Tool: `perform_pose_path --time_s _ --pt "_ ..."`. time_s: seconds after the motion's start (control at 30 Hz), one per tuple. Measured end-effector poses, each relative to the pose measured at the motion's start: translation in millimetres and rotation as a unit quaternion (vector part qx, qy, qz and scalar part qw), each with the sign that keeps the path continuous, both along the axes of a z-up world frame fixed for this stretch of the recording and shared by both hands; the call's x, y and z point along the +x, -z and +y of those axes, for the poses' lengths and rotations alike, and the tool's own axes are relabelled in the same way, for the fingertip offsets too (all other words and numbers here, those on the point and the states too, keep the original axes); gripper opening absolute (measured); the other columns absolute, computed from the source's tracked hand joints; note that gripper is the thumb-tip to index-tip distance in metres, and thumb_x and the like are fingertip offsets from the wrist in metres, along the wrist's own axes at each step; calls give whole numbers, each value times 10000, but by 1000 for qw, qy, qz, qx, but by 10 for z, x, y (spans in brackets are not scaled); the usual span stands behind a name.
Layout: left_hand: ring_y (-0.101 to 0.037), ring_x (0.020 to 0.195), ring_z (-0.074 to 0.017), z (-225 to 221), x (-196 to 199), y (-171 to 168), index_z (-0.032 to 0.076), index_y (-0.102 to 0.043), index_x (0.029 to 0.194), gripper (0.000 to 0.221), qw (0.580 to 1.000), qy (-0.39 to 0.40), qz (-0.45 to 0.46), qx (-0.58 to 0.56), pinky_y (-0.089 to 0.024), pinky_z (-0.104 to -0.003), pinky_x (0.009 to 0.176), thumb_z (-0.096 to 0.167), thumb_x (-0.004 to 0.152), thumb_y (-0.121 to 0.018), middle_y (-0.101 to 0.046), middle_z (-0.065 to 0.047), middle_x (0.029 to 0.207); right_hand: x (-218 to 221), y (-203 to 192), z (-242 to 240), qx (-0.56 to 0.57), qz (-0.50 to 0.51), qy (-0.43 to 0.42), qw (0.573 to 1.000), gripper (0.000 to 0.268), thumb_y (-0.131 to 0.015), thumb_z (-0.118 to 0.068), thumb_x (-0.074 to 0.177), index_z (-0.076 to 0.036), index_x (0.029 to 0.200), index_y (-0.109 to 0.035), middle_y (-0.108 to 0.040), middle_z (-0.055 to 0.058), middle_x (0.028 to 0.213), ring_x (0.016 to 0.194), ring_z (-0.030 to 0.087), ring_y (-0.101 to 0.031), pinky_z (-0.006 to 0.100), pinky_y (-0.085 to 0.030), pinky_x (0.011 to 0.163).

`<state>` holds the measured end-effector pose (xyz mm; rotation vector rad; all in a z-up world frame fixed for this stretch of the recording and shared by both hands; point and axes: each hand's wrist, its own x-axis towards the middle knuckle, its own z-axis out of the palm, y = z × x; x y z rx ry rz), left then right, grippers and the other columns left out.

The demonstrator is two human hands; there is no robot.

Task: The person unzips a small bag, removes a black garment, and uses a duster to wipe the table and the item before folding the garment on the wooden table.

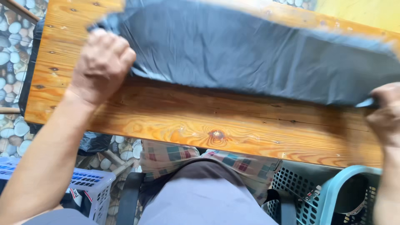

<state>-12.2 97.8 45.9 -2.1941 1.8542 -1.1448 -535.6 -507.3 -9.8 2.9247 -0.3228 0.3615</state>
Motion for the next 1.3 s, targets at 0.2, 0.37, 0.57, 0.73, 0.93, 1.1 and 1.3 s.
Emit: perform_pose_path --time_s 0.2,0.37,0.57,0.73,0.93,1.1,1.3 --pt "-491 1350 -397 395 -317 -196 -12 -528 1429 800 936 -97 304 150 -297 -548 1227 253 706 -746 -540 -224 1395 178 -391 973 29 2 14 999 473 -726 -26 818 -24 1292 -724 -670 213 1400 1245 384 -631 508 -429 1195" --pt "-376 1485 -431 -306 -586 -377 -80 -484 1537 739 929 -47 355 94 -200 -570 1260 437 1018 -585 -445 -322 1570 1158 -791 1841 112 -13 -4 994 586 -668 -152 984 72 1521 -598 -572 295 1571 1487 457 -508 679 -276 1248" --pt "-237 1554 -404 -1291 -812 210 -28 -455 1607 685 937 68 340 45 -119 -567 1260 464 1129 -453 -310 -285 1664 2309 -616 2545 121 9 -117 986 600 -543 -450 1081 -100 1567 -508 -372 209 1652 1551 416 -259 601 -124 1248" --pt "-211 1572 -418 -967 -654 217 42 -417 1633 818 911 -56 399 82 -52 -568 1254 623 1060 -359 -298 -289 1691 1893 -166 1539 109 12 8 994 611 -536 -471 1078 -146 1593 -483 -418 146 1648 1508 452 -327 670 -181 1182" --pt "-368 1598 -477 -422 -298 330 -63 -610 1628 825 943 -61 321 59 -147 -579 1306 570 1134 -419 -518 -377 1677 1091 -333 710 178 43 251 951 693 -325 -547 1092 -121 1638 -344 -274 186 1691 1540 443 -135 669 18 1170" --pt "-458 1574 -494 -451 -159 407 -94 -690 1591 763 958 -31 281 42 -223 -604 1301 495 1141 -512 -592 -378 1652 992 -170 636 216 14 292 932 661 -321 -531 1093 -164 1642 -298 -239 106 1701 1548 408 -137 641 -47 1201" --pt "-485 1595 -516 -437 -85 463 -116 -748 1587 722 961 -23 274 14 -165 -656 1302 460 1184 -585 -639 -408 1651 815 2 345 212 -17 280 936 556 -352 -417 1128 -155 1617 -388 -329 134 1663 1511 405 -232 598 -128 1183"
